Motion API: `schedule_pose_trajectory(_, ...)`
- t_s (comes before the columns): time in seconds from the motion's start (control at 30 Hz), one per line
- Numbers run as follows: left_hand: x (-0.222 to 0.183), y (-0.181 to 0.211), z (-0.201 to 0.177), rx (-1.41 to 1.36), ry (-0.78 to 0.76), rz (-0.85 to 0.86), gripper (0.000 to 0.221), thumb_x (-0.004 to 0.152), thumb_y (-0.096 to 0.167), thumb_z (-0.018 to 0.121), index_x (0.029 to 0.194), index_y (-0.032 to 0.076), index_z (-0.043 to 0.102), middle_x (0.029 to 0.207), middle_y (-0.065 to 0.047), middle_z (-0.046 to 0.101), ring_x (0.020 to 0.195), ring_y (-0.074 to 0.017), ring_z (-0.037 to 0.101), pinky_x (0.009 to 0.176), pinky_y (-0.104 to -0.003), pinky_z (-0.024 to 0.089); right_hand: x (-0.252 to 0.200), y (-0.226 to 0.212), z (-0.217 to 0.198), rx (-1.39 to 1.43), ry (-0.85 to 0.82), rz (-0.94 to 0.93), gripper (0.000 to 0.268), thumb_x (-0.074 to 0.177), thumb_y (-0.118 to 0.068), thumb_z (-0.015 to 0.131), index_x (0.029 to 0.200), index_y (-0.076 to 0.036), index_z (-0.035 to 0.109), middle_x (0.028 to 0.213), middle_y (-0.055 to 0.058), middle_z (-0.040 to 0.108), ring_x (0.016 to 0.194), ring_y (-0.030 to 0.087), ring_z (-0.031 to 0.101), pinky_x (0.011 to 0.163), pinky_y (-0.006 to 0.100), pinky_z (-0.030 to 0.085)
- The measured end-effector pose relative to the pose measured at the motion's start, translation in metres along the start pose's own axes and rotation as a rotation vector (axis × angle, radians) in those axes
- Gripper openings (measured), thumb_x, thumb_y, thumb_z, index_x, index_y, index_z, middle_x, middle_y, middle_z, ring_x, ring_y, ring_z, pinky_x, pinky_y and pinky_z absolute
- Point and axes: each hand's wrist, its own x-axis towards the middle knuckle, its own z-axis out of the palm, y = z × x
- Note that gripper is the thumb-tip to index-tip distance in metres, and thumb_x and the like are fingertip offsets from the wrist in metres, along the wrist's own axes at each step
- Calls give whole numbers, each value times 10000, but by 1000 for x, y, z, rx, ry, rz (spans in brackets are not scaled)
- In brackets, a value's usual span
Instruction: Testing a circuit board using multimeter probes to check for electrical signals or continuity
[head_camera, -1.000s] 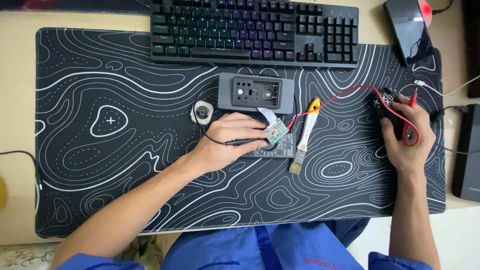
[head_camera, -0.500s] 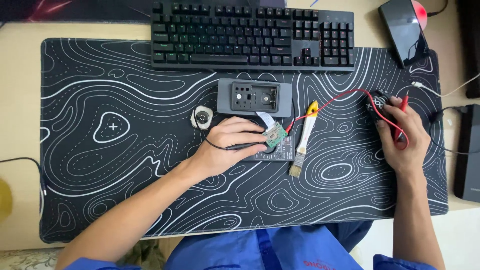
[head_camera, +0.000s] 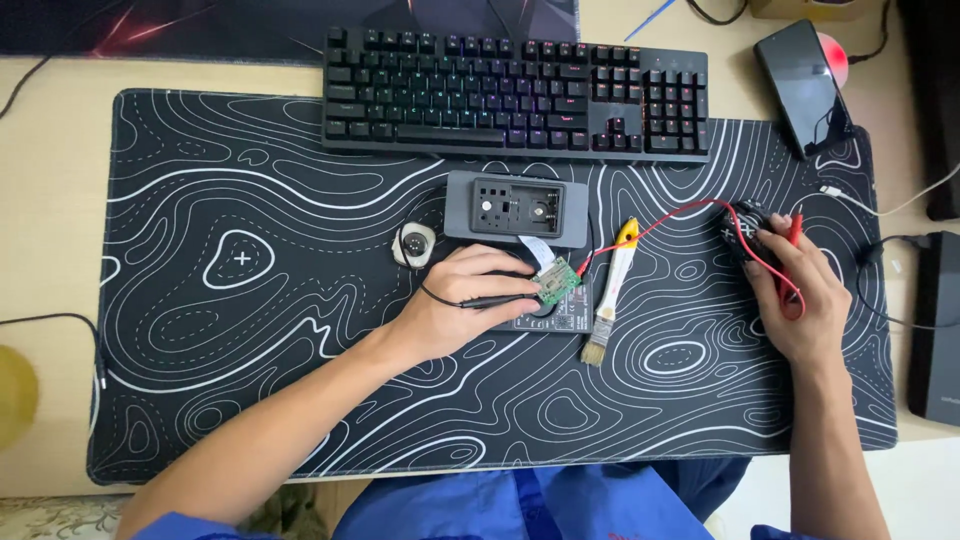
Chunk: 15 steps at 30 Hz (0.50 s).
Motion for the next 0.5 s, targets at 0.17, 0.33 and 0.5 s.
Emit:
schedule_pose_trajectory(0.17,0,-1,1,-3,12,-14,199,1013,208,904,1187,112,890,1256,-105,858,1185,-289,792,1100,-422,602,-1,2,1,-2,3,14,339,1182,91,772,1515,118,719,1643,363,692,1550,479,673,1398,523,494)
schedule_pose_trajectory(0.33,0,0,4,13,16,-46,206,1016,214,899,1196,112,893,1238,-93,867,1140,-261,801,1067,-403,594,-5,8,1,-50,33,15,327,1178,91,752,1502,121,720,1631,355,712,1516,481,683,1350,526,502)
schedule_pose_trajectory(0.5,0,0,3,15,22,-20,208,1006,206,907,1184,99,894,1223,-111,876,1141,-277,820,1078,-403,603,-7,8,1,-53,53,51,400,1085,124,753,1484,114,719,1616,336,727,1518,477,688,1342,524,505)
